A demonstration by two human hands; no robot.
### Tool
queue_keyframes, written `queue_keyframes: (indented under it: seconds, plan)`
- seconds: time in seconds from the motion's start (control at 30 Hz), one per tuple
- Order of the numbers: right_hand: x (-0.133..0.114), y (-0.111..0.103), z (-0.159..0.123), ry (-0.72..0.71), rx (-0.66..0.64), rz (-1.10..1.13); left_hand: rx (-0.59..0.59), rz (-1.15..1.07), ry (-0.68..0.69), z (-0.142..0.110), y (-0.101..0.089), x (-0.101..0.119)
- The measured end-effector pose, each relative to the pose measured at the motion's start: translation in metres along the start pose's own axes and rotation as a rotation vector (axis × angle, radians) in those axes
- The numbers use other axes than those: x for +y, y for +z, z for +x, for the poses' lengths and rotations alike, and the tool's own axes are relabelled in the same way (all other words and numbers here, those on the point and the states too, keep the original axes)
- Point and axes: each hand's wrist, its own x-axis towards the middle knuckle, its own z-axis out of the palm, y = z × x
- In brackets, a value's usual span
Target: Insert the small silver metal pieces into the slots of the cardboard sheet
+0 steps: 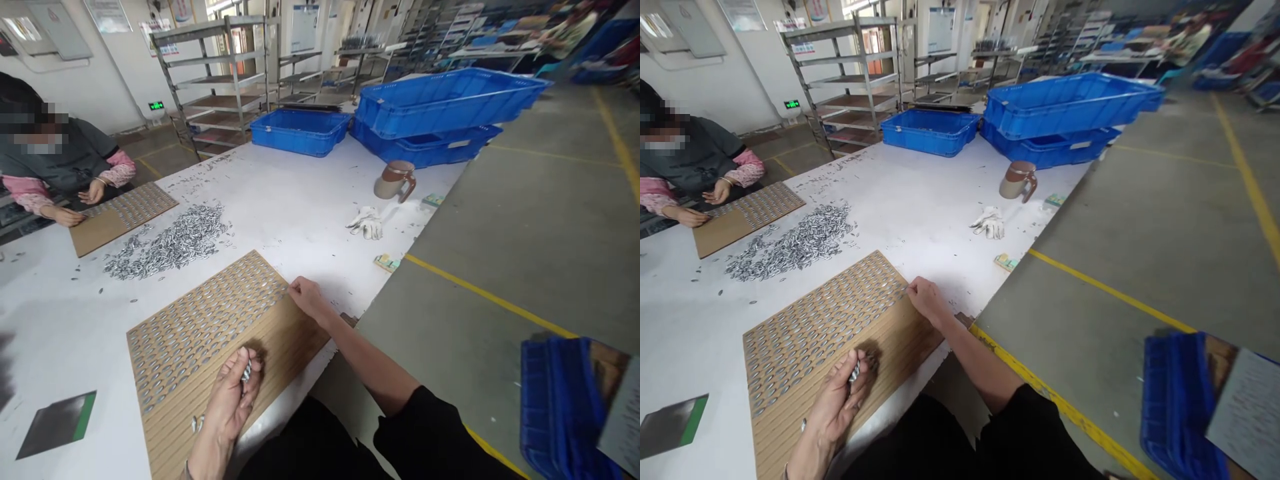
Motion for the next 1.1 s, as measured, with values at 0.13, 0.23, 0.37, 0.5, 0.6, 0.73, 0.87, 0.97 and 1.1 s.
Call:
queue_keyframes:
  seconds: [0.13, 0.23, 0.37, 0.5, 0.6, 0.73, 0.87, 0.97, 1.1]
  plan:
    - [-0.006, -0.007, -0.005, 0.033, 0.014, 0.015, 0.01, 0.006, 0.04, -0.01, -0.006, 0.001]
    - [-0.023, -0.01, -0.032, -0.058, 0.084, 0.097, 0.064, -0.045, 0.097, -0.028, -0.016, 0.006]
    - [-0.067, 0.003, -0.096, -0.375, -0.116, 0.301, 0.133, -0.059, 0.154, -0.06, -0.036, 0.013]
    - [-0.118, 0.031, -0.158, -0.513, -0.447, 0.502, 0.17, -0.003, 0.223, -0.089, -0.049, 0.012]
    - [-0.142, 0.052, -0.184, -0.516, -0.515, 0.574, 0.193, 0.028, 0.255, -0.107, -0.059, 0.006]
    - [-0.154, 0.07, -0.198, -0.6, -0.548, 0.556, 0.171, 0.034, 0.253, -0.124, -0.08, 0.001]
    - [-0.165, 0.075, -0.206, -0.685, -0.549, 0.477, 0.184, 0.075, 0.24, -0.133, -0.103, -0.001]
    - [-0.176, 0.079, -0.211, -0.635, -0.595, 0.439, 0.202, 0.092, 0.258, -0.132, -0.117, -0.002]
    - [-0.187, 0.088, -0.212, -0.433, -0.601, 0.444, 0.16, 0.015, 0.238, -0.125, -0.137, 0.001]
